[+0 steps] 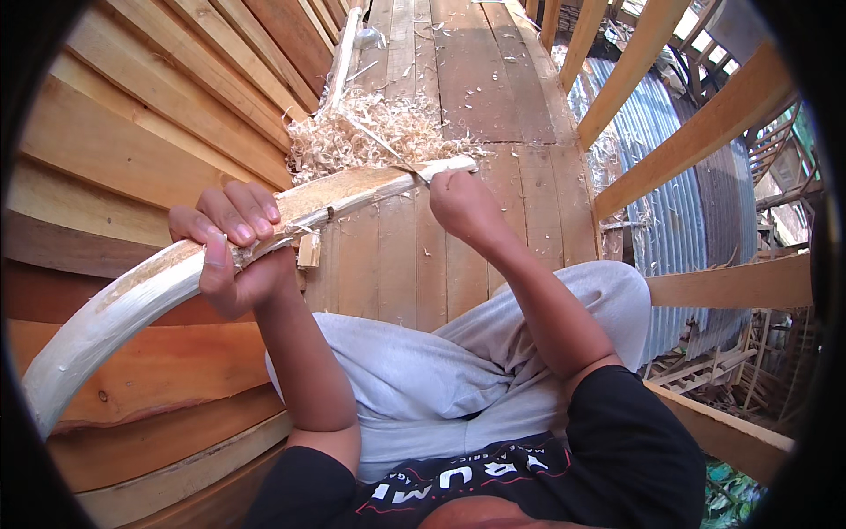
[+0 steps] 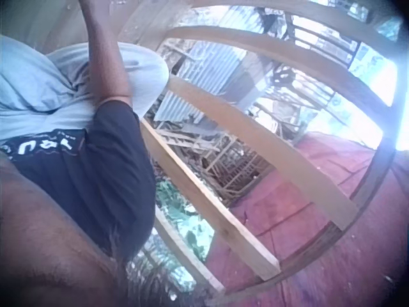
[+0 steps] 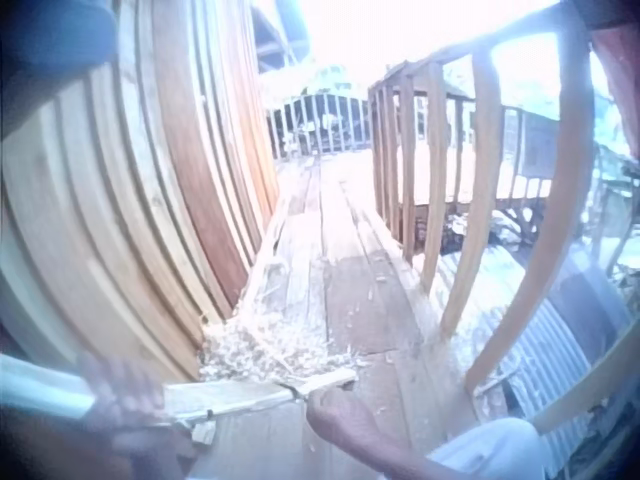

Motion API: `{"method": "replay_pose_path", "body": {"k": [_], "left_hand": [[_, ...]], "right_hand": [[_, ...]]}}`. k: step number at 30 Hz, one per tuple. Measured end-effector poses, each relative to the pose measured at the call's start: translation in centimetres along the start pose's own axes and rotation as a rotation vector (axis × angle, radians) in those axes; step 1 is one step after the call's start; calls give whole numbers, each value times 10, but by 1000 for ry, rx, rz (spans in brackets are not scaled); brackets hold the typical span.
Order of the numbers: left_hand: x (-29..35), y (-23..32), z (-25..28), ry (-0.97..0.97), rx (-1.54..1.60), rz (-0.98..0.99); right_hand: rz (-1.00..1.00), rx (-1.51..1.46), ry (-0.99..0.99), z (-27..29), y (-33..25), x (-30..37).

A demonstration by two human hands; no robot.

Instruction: The person sits cross-legged on a wooden floor and uses a small knife to shave and shape a curved piece of wood. Wood shavings accumulate on the floor as the person repeatedly rotates the wood and continues carving along its length.

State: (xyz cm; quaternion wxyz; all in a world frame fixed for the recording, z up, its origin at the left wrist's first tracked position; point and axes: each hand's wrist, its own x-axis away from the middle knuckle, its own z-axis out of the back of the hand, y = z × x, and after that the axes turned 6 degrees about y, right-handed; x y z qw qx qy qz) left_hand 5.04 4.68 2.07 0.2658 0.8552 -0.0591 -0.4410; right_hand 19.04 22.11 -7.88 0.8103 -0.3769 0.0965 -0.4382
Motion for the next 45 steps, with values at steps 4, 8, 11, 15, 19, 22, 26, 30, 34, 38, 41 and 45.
{"method": "replay_pose_path", "body": {"k": [4,8,11,15,19,22,26,30,34,38,41,45], "left_hand": [[1,5,0,-13,-35,35],[-5,0,28,123,-33,47],[-4,3,35,137,-34,50],[1,3,14,-46,9,20],[0,-1,-7,-15,4,2],[-2,1,14,81,-9,22],[1,4,24,115,-31,15],[8,-1,3,-46,21,-7],[8,-1,-14,-63,20,-10],[4,1,-5,-90,19,-13],[8,4,-1,-84,27,-14],[11,2,-20,-48,-20,-19]], "right_hand": [[20,-98,-26,-6,-4,1],[9,-60,36,-29,6,-11],[49,-55,67,-23,-1,-1],[143,26,21,7,-34,37],[155,-61,108,-9,-14,19],[139,-25,147,-23,-6,14],[143,-39,141,-19,-20,30],[162,-22,154,6,-38,48],[141,-14,214,-4,-15,24],[143,-2,228,-9,-17,25],[194,37,200,10,-39,53],[171,-29,303,-1,-23,33]]}}
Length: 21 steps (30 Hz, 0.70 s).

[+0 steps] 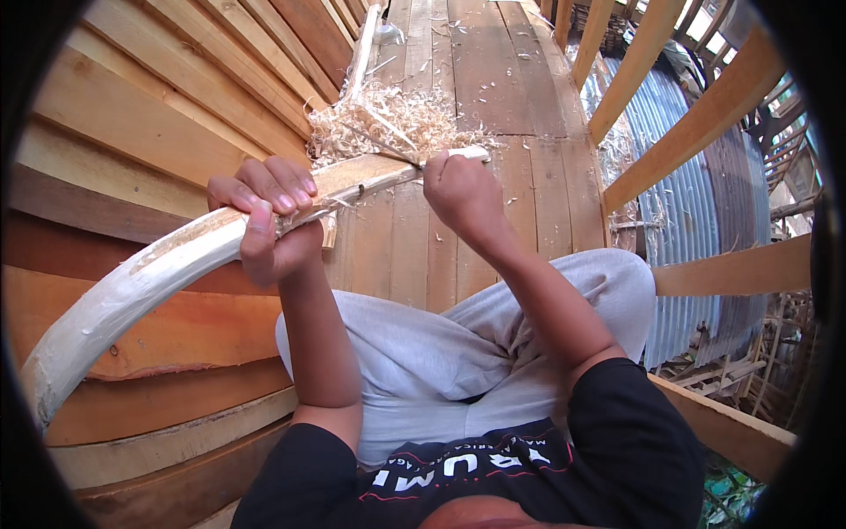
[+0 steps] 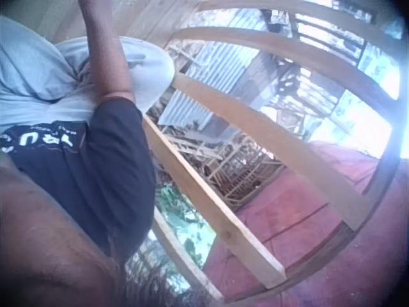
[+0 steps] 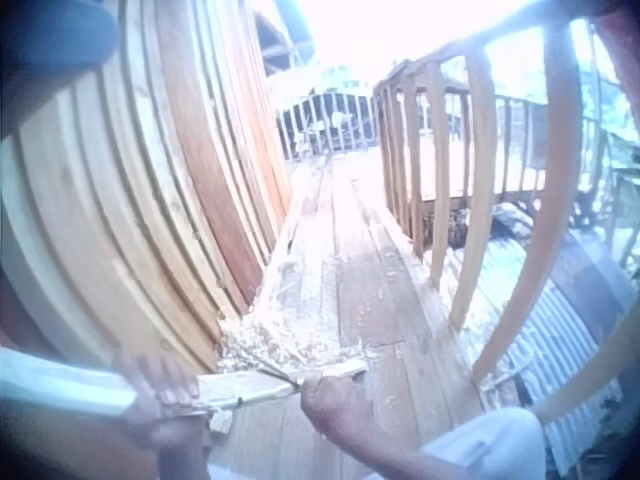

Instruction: The person sits cross-legged on a wooden floor and uses a small knife to shave and shape a curved piece of wood. Wood shavings accumulate on the floor as the person repeatedly rotates the wood and continues carving along its length.

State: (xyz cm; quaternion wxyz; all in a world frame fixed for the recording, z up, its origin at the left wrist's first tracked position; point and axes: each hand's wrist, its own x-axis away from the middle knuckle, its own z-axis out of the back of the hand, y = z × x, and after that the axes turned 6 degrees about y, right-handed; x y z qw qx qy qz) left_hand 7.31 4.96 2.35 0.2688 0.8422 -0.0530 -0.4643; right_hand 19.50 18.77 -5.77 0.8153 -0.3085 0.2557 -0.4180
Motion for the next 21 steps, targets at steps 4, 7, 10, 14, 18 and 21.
{"method": "replay_pose_path", "body": {"k": [4,7,10,14,18,21], "left_hand": [[-3,-2,11,43,54,6],[-2,-1,14,18,28,7],[2,1,12,19,31,4],[-1,-2,-1,67,-14,10],[-2,-3,13,20,40,-7],[-1,0,10,-33,23,6]], "right_hand": [[22,7,44,-20,12,-5],[29,7,-13,-10,1,-1],[41,73,-97,19,-20,13],[45,93,62,-11,21,-11],[-134,204,-95,-17,71,-33],[-96,179,-137,-13,49,-22]]}}
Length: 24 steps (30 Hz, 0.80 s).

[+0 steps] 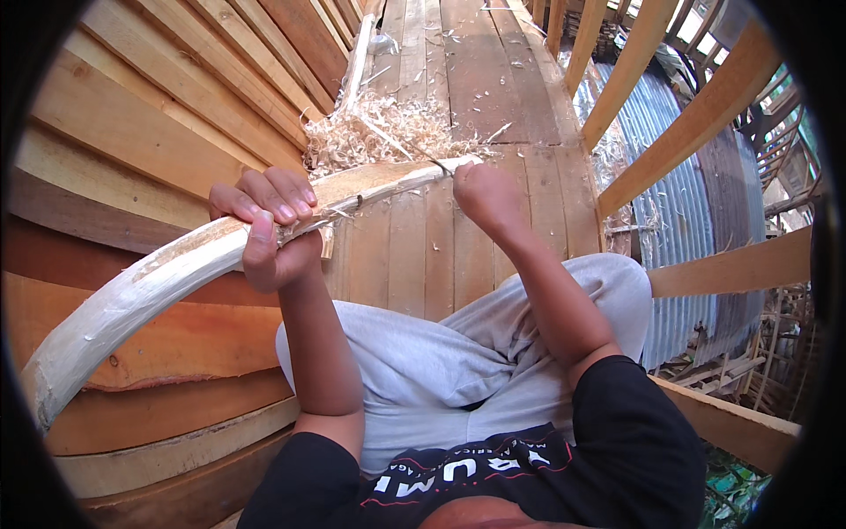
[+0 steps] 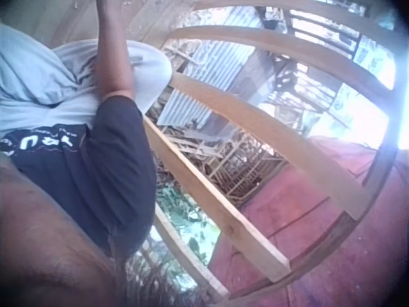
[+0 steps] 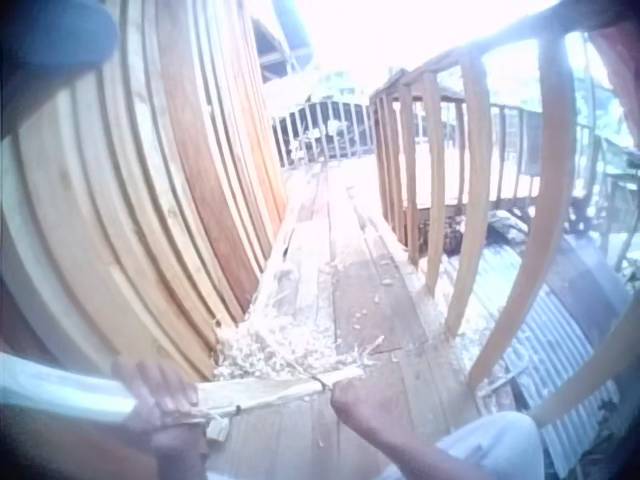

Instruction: The person sits cross-legged on a wooden floor and uses a small knife to shave and shape a curved piece of wood. Wood shavings accumulate on the floor as the person repeatedly rotates the wood and continues carving along its length.

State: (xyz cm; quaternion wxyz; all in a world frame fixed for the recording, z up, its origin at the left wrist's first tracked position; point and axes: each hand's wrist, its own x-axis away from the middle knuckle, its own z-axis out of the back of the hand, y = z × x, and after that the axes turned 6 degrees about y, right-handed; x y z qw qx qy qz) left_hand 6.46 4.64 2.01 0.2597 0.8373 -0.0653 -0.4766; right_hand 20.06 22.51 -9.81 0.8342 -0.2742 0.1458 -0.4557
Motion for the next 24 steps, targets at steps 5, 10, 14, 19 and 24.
{"method": "replay_pose_path", "body": {"k": [5,10,14,19,24], "left_hand": [[0,-1,9,122,-4,13],[-3,-4,26,271,-54,15],[-2,-2,24,205,-35,3],[2,-2,6,162,-39,7],[-4,-3,17,276,-54,15]], "right_hand": [[59,-107,-101,26,-48,28],[-34,-173,30,-24,-6,-1],[56,-152,16,-3,-27,19],[8,-201,0,4,-32,16],[-73,-195,28,-19,-10,-4]]}}
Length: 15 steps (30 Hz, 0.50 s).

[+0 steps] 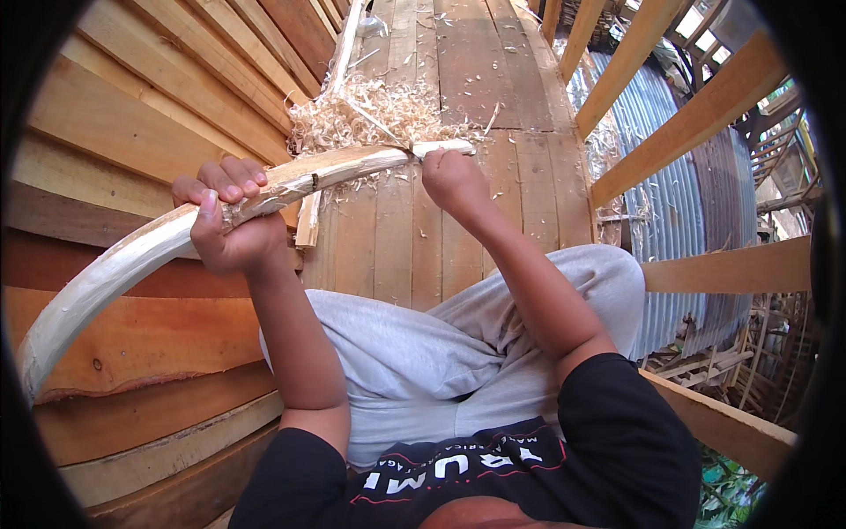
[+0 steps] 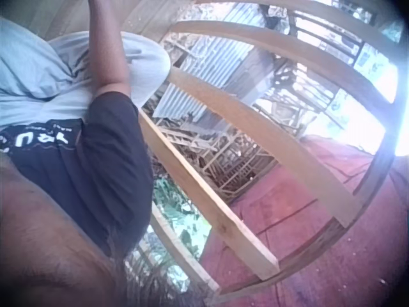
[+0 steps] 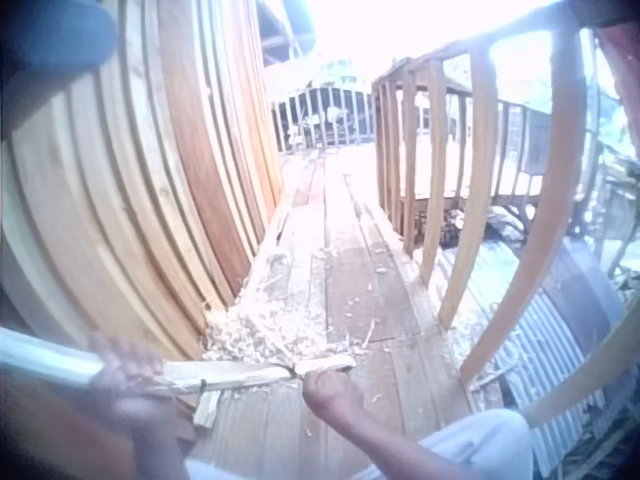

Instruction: The person sits cross-legged on a wooden floor and uses a small knife to shave and shape a curved piece of wood. Wood shavings accumulate on the floor as the person repeatedly rotates the wood and continues carving along its length.

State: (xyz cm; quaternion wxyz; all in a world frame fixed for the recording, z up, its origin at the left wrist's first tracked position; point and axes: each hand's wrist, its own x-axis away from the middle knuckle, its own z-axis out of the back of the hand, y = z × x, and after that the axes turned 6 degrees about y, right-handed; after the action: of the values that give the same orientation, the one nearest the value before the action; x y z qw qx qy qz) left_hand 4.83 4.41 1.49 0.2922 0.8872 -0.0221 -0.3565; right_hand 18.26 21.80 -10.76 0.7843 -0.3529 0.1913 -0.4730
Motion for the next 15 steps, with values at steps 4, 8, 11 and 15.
{"method": "replay_pose_path", "body": {"k": [4,8,11,15], "left_hand": [[-1,4,4,-93,-68,-5],[8,5,-9,-85,-30,2],[4,-2,-16,-86,28,-3],[4,0,-14,-157,43,-6]], "right_hand": [[125,24,-35,18,-23,21],[106,75,5,21,-39,27],[-17,142,53,0,36,-23],[46,182,-28,9,37,-17]]}}
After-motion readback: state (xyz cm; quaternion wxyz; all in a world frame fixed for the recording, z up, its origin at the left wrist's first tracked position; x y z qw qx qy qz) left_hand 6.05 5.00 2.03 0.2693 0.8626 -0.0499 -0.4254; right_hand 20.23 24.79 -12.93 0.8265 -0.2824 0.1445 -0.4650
